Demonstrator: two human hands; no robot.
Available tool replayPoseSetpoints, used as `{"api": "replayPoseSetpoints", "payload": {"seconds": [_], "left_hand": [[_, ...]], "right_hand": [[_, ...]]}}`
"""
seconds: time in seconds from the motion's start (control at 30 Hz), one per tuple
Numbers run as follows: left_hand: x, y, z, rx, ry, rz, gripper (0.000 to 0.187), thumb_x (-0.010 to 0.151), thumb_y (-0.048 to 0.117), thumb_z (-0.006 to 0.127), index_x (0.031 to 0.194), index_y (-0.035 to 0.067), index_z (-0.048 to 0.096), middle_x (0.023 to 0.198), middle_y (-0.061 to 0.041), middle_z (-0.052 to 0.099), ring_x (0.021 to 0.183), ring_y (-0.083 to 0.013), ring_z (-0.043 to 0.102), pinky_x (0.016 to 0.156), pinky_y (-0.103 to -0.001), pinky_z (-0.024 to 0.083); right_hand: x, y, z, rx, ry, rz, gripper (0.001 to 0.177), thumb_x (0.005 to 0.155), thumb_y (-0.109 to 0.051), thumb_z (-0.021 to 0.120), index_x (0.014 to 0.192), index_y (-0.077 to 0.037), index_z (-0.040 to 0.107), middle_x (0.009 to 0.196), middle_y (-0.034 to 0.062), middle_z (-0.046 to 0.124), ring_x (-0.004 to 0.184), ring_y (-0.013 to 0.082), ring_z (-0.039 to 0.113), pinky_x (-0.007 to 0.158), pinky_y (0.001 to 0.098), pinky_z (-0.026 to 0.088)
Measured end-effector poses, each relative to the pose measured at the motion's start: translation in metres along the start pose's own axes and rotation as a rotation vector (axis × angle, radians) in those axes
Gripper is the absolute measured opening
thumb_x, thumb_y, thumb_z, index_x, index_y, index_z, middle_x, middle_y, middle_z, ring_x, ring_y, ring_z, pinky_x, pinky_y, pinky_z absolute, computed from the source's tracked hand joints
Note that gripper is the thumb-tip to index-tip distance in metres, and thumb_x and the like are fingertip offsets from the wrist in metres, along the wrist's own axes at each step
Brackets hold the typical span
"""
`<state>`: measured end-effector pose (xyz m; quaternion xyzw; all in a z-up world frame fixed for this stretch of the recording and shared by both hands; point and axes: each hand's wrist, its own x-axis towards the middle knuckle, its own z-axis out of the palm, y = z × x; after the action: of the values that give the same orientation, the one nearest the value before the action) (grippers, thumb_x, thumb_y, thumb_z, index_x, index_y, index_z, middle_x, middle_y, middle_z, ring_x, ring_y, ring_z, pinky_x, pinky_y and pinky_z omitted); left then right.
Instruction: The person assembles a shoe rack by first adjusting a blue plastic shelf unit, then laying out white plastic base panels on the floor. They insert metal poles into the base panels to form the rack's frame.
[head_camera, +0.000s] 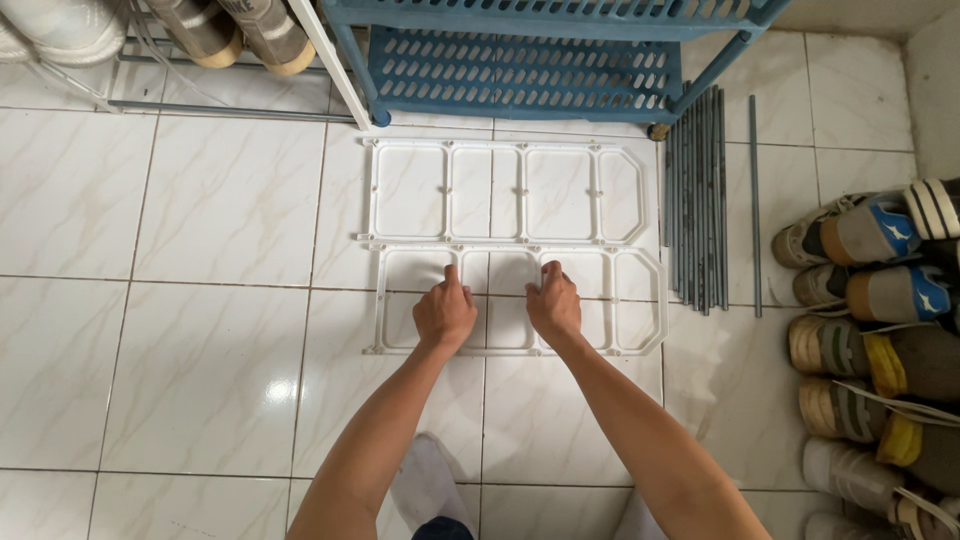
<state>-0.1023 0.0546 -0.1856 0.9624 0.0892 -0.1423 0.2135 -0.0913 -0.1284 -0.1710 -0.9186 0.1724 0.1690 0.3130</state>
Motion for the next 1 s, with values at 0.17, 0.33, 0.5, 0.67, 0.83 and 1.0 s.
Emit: {"api": "replayPoseSetpoints", "payload": {"seconds": [0.17, 0.33, 0.5, 0.67, 0.83, 1.0], "left_hand": [[0.017, 0.003, -0.004, -0.018, 0.034, 0.024, 0.026, 0.098, 0.026, 0.061, 0.114, 0.008, 0.052, 0.087, -0.015, 0.074, 0.079, -0.0395, 0.073, 0.065, -0.052, 0.057], [0.024, 0.006, 0.003, -0.045, 0.08, 0.028, 0.024, 0.099, 0.026, 0.061, 0.111, 0.008, 0.051, 0.093, -0.013, 0.075, 0.081, -0.0392, 0.073, 0.063, -0.054, 0.056], [0.024, 0.004, 0.006, -0.037, 0.106, 0.059, 0.026, 0.099, 0.028, 0.063, 0.111, 0.008, 0.051, 0.094, -0.012, 0.074, 0.08, -0.0381, 0.073, 0.062, -0.052, 0.057], [0.022, 0.004, -0.008, -0.006, 0.071, 0.055, 0.038, 0.094, 0.036, 0.07, 0.114, 0.009, 0.053, 0.098, -0.013, 0.073, 0.08, -0.0386, 0.073, 0.062, -0.051, 0.056], [0.015, 0.008, -0.019, 0.106, 0.035, 0.115, 0.057, 0.092, 0.033, 0.072, 0.138, 0.007, 0.049, 0.129, -0.016, 0.059, 0.113, -0.0337, 0.064, 0.09, -0.047, 0.054], [0.025, 0.022, 0.002, 0.189, 0.104, 0.279, 0.062, 0.095, 0.023, 0.066, 0.152, 0.009, 0.044, 0.16, -0.016, 0.037, 0.142, -0.0335, 0.038, 0.117, -0.052, 0.033]], "right_hand": [[0.015, -0.008, -0.002, -0.017, 0.032, -0.014, 0.041, 0.093, -0.022, 0.069, 0.127, -0.005, 0.052, 0.119, 0.0207, 0.067, 0.098, 0.0425, 0.07, 0.081, 0.0521, 0.056], [0.026, -0.012, -0.003, -0.03, 0.065, -0.042, 0.041, 0.094, -0.024, 0.068, 0.128, -0.007, 0.054, 0.12, 0.0194, 0.068, 0.097, 0.0425, 0.07, 0.079, 0.052, 0.056], [0.028, -0.014, -0.006, -0.02, 0.062, -0.059, 0.042, 0.094, -0.024, 0.067, 0.129, -0.005, 0.053, 0.119, 0.0203, 0.067, 0.093, 0.0426, 0.07, 0.077, 0.053, 0.055], [0.026, -0.001, -0.014, 0.034, -0.006, -0.086, 0.044, 0.095, -0.026, 0.067, 0.131, -0.005, 0.053, 0.113, 0.0211, 0.067, 0.091, 0.039, 0.069, 0.081, 0.0519, 0.055], [0.046, 0.042, -0.043, -0.296, 0.076, -0.301, 0.046, 0.095, -0.013, 0.059, 0.139, -0.007, 0.052, 0.138, 0.0195, 0.054, 0.121, 0.0381, 0.057, 0.105, 0.0476, 0.05], [0.072, 0.075, -0.066, -0.519, 0.046, -0.386, 0.066, 0.091, -0.006, 0.05, 0.155, -0.012, 0.035, 0.164, 0.0183, 0.026, 0.142, 0.0486, 0.027, 0.112, 0.0561, 0.036]]}}
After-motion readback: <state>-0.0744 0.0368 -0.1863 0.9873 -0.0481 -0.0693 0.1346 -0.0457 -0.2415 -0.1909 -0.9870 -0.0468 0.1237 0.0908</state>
